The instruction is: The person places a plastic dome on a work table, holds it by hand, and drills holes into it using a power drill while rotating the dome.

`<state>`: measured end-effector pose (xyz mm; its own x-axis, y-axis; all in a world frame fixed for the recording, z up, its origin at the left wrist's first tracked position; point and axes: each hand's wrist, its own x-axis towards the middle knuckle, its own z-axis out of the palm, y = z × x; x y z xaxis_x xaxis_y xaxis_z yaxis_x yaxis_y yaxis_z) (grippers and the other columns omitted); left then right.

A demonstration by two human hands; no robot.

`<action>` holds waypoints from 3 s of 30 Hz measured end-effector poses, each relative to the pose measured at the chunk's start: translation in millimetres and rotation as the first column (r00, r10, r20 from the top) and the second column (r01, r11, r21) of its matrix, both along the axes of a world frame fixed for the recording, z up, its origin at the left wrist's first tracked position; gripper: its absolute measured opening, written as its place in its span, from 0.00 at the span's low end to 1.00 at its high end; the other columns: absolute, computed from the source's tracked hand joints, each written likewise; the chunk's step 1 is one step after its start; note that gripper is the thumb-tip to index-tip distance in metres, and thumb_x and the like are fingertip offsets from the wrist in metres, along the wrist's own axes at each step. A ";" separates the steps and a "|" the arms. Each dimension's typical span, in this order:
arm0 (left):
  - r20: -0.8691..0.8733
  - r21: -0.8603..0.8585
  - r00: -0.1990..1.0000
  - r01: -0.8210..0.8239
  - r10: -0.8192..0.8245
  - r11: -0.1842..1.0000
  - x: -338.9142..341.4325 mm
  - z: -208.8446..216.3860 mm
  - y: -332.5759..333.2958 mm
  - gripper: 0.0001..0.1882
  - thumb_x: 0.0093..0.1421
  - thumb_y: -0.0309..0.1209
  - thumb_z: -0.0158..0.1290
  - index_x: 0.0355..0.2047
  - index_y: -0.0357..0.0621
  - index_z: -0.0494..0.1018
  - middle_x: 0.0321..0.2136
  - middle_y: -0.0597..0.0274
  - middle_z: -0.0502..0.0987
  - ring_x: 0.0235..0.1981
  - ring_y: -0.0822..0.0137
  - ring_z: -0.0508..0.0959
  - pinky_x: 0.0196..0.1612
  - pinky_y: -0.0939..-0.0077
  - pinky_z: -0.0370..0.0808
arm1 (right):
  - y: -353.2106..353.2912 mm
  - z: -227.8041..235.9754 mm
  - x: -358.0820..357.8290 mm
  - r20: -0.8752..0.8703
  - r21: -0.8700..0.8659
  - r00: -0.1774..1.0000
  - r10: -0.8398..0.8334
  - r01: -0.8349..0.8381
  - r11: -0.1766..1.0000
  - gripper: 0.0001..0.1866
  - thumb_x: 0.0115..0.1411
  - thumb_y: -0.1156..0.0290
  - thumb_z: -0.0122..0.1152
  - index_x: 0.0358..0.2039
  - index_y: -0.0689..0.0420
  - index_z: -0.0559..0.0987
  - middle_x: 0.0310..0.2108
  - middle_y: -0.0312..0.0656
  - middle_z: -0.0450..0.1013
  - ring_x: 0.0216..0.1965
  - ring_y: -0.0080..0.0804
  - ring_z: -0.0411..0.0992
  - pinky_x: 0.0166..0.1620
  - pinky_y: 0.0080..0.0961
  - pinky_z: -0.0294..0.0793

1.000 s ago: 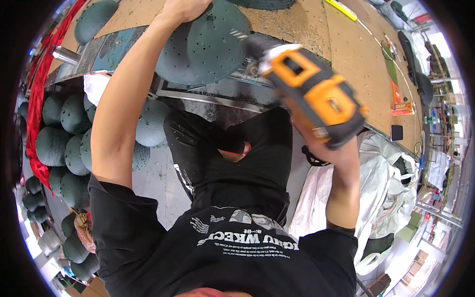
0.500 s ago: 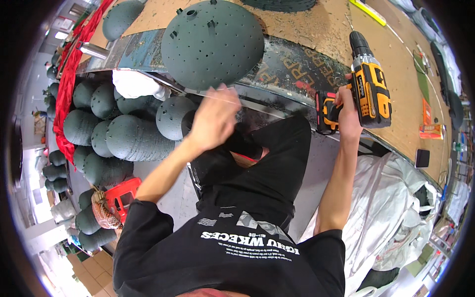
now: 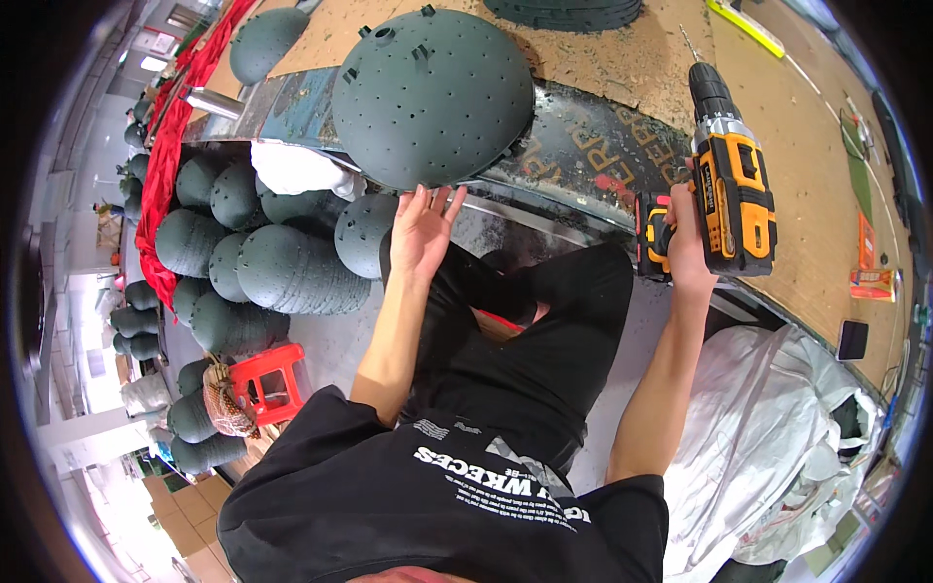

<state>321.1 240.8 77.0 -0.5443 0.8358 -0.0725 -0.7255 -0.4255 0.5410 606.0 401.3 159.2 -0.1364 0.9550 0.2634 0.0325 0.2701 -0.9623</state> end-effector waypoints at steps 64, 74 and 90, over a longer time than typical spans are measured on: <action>-0.792 -0.244 -0.379 -0.523 -0.479 0.817 -119.6 176.1 189.6 0.25 0.65 0.44 0.37 0.46 0.38 0.76 0.49 0.39 0.75 0.52 0.42 0.73 0.56 0.54 0.68 | -177.9 -81.6 -48.9 0.302 0.163 0.904 0.304 -0.363 0.918 0.13 0.51 0.80 0.65 0.38 0.62 0.77 0.32 0.40 0.78 0.31 0.32 0.78 0.37 0.22 0.76; -0.796 -0.257 -0.363 -0.522 -0.485 0.813 -121.8 178.1 187.6 0.25 0.64 0.43 0.37 0.46 0.39 0.77 0.49 0.40 0.76 0.52 0.43 0.74 0.56 0.55 0.69 | -178.1 -74.2 -58.5 0.286 -0.037 0.891 0.354 -0.358 0.933 0.18 0.50 0.79 0.66 0.43 0.63 0.76 0.32 0.38 0.77 0.31 0.25 0.76 0.38 0.18 0.74; -0.776 -0.272 -0.408 -0.470 -0.480 0.840 -114.5 182.6 184.8 0.24 0.60 0.42 0.44 0.46 0.38 0.78 0.47 0.40 0.77 0.51 0.45 0.76 0.56 0.57 0.70 | -181.4 -58.0 -68.4 0.137 -0.184 0.931 0.339 -0.312 0.932 0.11 0.57 0.76 0.65 0.38 0.59 0.74 0.30 0.36 0.77 0.32 0.18 0.76 0.35 0.14 0.73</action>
<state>206.6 425.6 259.6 -0.2271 0.9447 0.2365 0.9196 0.1281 0.3715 537.6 220.0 101.2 -0.4753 0.8776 0.0621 0.1291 0.1394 -0.9818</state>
